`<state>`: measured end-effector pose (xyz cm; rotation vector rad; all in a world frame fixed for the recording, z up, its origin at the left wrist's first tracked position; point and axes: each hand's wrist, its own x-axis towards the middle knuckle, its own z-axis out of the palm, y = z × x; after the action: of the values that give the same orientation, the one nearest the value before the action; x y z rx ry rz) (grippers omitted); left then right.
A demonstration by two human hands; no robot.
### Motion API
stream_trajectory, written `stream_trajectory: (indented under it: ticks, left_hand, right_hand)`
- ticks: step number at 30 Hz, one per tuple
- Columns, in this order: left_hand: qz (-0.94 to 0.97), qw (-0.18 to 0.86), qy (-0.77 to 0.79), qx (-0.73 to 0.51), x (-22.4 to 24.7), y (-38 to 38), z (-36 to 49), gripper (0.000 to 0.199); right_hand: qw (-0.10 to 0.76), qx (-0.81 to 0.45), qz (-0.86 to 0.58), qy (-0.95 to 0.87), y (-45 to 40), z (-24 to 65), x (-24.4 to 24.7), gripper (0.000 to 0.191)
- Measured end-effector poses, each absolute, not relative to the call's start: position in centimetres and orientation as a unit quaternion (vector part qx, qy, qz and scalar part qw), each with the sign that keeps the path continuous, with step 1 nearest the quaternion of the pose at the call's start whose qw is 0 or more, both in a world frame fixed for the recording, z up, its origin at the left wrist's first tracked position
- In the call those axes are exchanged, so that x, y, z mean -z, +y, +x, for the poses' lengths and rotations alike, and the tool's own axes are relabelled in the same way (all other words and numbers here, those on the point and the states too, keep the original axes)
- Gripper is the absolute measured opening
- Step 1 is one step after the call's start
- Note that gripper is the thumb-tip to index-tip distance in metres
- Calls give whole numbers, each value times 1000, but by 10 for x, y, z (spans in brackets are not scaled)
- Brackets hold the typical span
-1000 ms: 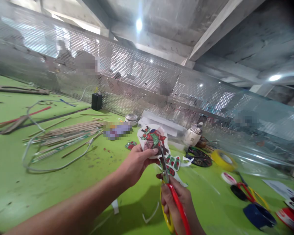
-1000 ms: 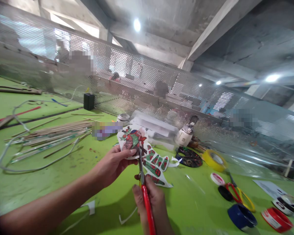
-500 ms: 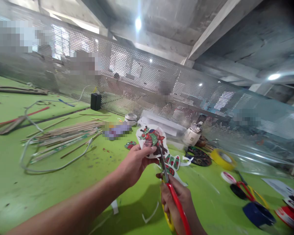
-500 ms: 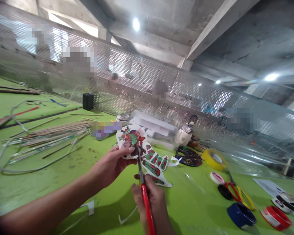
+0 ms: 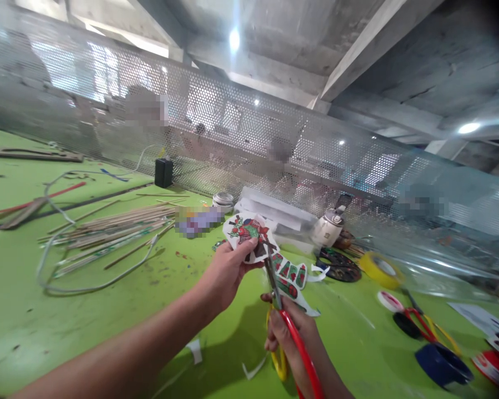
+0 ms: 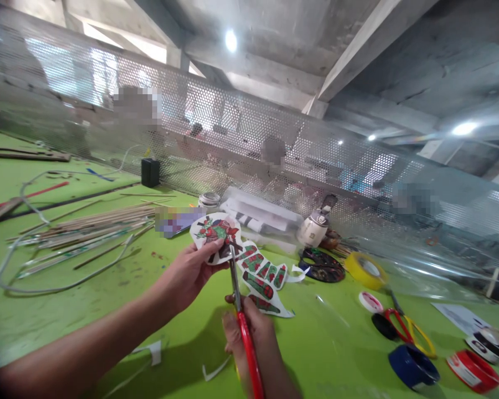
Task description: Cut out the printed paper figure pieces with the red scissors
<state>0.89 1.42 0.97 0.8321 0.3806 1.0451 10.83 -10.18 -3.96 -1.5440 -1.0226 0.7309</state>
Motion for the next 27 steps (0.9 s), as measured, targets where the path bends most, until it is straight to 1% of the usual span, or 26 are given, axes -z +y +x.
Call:
stream_trajectory:
  ticks: [3, 8, 13, 18, 27]
  left_hand:
    - [379, 755, 189, -501, -11, 18, 8, 18]
    - [374, 738, 213, -520, -14, 21, 8, 18]
    - [400, 732, 210, -509, -12, 19, 9, 15]
    - [415, 736, 197, -497, -12, 19, 9, 14]
    - [410, 749, 174, -491, -14, 13, 11, 20]
  right_hand:
    - [551, -328, -638, -426, -102, 110, 42, 87]
    - [548, -305, -651, -428, -102, 111, 42, 85]
    - [550, -288, -656, -429, -104, 112, 40, 88]
    - [535, -287, -668, -430, -105, 112, 35, 89]
    - [539, -281, -650, -456, -110, 113, 31, 75]
